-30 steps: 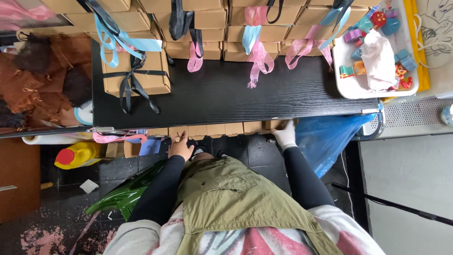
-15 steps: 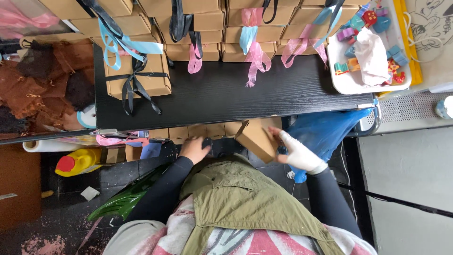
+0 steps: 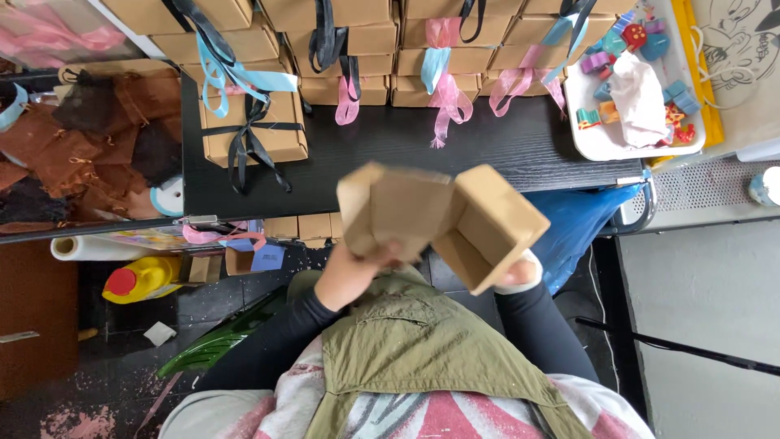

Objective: Packing small decorative items and paper filler into gift boxes and tying them with ribbons.

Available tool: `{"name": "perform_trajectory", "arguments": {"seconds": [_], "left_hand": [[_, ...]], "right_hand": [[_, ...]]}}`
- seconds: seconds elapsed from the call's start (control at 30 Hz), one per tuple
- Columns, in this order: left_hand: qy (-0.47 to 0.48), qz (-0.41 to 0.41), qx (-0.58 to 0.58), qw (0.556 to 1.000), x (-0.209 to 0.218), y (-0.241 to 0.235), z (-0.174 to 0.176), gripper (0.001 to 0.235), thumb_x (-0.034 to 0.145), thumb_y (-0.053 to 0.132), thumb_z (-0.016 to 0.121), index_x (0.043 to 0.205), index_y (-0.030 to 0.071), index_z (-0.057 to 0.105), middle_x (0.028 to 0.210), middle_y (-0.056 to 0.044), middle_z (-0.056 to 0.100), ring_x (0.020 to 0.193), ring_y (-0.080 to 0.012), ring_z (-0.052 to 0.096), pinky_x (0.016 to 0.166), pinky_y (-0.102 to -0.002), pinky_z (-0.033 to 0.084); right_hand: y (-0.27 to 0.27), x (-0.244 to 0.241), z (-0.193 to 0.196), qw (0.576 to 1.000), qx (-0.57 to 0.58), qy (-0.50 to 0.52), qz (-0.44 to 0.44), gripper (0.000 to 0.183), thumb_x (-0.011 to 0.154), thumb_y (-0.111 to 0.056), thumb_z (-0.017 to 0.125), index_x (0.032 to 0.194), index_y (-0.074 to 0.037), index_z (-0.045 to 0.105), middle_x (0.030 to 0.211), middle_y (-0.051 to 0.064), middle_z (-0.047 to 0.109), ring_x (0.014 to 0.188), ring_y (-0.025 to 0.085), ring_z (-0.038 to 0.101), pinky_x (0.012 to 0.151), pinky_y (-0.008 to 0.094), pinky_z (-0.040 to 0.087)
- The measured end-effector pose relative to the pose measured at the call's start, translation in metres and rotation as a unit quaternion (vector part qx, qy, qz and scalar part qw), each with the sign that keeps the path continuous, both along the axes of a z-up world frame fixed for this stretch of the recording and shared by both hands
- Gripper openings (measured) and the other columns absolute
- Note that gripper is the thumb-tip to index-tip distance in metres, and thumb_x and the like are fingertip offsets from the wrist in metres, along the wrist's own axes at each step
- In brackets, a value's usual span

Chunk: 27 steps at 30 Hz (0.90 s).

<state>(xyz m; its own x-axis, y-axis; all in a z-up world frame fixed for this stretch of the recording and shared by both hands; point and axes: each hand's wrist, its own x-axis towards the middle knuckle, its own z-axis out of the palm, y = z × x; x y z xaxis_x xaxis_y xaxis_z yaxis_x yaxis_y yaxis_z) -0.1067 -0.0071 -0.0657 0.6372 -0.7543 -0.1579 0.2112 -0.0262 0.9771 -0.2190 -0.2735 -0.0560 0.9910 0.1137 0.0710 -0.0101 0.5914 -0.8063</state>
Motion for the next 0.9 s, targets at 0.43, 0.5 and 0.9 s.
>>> {"name": "perform_trajectory", "arguments": {"seconds": [0.43,0.5,0.9], "left_hand": [[-0.360,0.166,0.118,0.910,0.124,-0.037,0.080,0.028,0.101,0.024,0.067,0.115,-0.001,0.065,0.087,-0.012,0.074,0.069,-0.0186,0.075,0.063,-0.033,0.057],[-0.528,0.259,0.231,0.775,0.133,-0.046,0.066,0.029,0.105,0.031,0.074,0.106,0.003,0.068,0.086,-0.018,0.071,0.082,-0.0365,0.070,0.069,-0.045,0.052],[-0.607,0.397,0.211,0.655,0.081,-0.033,0.110,0.060,0.110,0.043,0.073,0.147,0.004,0.045,0.124,-0.013,0.066,0.100,-0.0261,0.069,0.082,-0.035,0.056]], "right_hand": [[-0.032,-0.038,-0.090,0.909,-0.253,0.147,-0.297,0.049,0.092,-0.015,0.065,0.140,-0.003,0.064,0.133,0.015,0.061,0.124,0.024,0.056,0.112,0.044,0.041],[-0.039,-0.055,-0.111,0.763,-0.422,0.227,-0.434,0.031,0.099,-0.022,0.065,0.125,-0.007,0.072,0.117,0.012,0.065,0.104,0.022,0.060,0.099,0.043,0.046],[-0.087,-0.096,-0.231,0.605,-0.445,0.368,-0.548,0.046,0.083,-0.021,0.079,0.123,-0.005,0.062,0.109,0.012,0.068,0.099,0.023,0.064,0.091,0.039,0.050]]}}
